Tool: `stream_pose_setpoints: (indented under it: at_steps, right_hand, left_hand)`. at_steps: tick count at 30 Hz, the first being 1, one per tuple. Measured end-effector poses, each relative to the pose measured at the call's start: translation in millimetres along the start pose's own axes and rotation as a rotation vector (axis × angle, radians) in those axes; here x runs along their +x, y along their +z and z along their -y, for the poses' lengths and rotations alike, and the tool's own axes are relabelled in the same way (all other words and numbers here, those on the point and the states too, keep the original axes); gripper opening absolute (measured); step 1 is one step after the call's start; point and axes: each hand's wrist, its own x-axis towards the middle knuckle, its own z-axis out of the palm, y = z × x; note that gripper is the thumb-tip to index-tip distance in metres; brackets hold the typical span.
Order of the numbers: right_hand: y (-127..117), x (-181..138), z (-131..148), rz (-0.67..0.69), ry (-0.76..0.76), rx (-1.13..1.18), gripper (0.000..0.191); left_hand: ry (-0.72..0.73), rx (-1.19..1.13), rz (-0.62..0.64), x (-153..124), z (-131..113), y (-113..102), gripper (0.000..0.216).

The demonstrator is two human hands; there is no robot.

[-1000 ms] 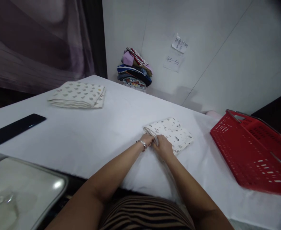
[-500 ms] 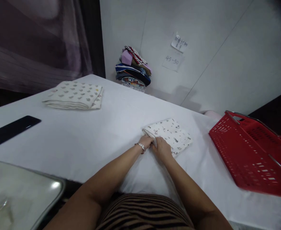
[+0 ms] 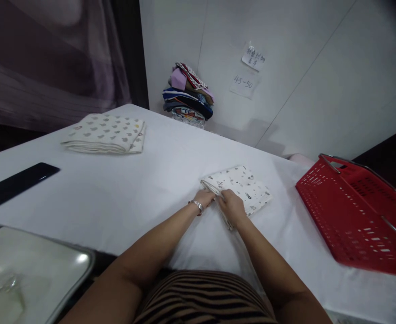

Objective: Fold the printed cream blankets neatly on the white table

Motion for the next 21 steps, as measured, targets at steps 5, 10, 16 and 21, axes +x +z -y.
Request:
stream_pose_setpoints:
  at_steps: [5, 10, 16, 21]
  right_hand:
    - [-5, 0, 4, 0.045, 0.01, -0.124, 0.017]
    - [1, -7, 11, 0.076, -0.045, -0.112, 0.015]
    - [3, -1, 3, 0.028, 0.032, 0.017, 0.019]
    - [-6, 15, -15, 0.029, 0.138, 0.377, 0.021]
  left_hand:
    - [0.004, 0.0, 0.027, 1, 0, -1, 0.022]
    - [0.013, 0.008, 0.05, 2, 1, -1, 0.022]
    - [0.083, 0.076, 0.051, 3, 5, -2, 0.024]
    - [0.174, 0.219, -0.123, 6, 7, -11, 0.017]
